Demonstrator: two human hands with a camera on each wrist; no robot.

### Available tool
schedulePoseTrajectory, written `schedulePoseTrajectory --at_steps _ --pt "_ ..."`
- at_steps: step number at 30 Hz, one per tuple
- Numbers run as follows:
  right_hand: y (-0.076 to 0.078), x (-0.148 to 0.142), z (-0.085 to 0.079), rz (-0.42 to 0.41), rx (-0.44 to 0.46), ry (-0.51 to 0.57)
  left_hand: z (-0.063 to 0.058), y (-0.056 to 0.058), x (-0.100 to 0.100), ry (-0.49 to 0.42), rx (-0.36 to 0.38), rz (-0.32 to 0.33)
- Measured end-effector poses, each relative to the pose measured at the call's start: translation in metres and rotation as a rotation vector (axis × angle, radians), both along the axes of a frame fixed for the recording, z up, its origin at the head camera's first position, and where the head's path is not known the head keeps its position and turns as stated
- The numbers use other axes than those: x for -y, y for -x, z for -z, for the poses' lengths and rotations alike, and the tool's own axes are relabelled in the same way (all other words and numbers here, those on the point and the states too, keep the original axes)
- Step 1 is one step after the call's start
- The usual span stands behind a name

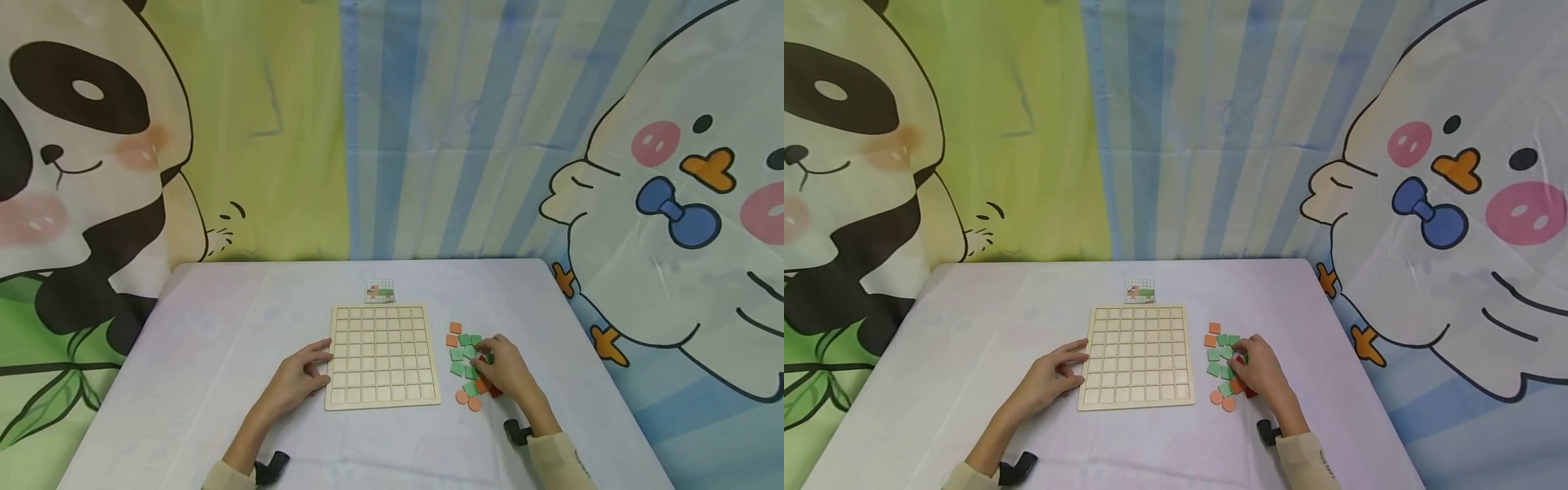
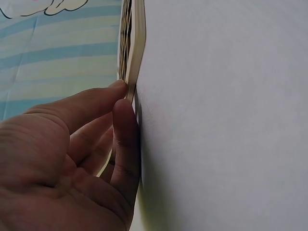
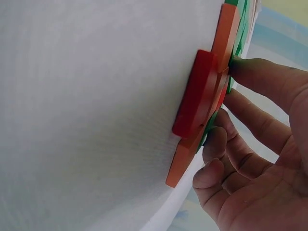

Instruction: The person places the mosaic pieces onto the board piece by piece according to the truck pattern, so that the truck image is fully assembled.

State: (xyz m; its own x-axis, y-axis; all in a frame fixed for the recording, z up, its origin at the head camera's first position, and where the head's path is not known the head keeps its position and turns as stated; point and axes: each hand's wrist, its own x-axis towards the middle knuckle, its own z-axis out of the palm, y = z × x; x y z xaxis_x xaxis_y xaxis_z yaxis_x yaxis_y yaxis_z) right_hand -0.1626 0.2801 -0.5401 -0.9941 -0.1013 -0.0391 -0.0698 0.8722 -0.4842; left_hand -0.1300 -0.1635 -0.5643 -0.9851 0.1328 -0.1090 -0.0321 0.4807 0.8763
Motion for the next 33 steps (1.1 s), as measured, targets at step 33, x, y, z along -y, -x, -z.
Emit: schedulePoseTrajectory --at_steps 33 --pt "0.0004 0.0026 -0.0027 -0.004 0.008 0.004 -0.0010 0.0022 -0.0032 0.006 0.037 -0.037"
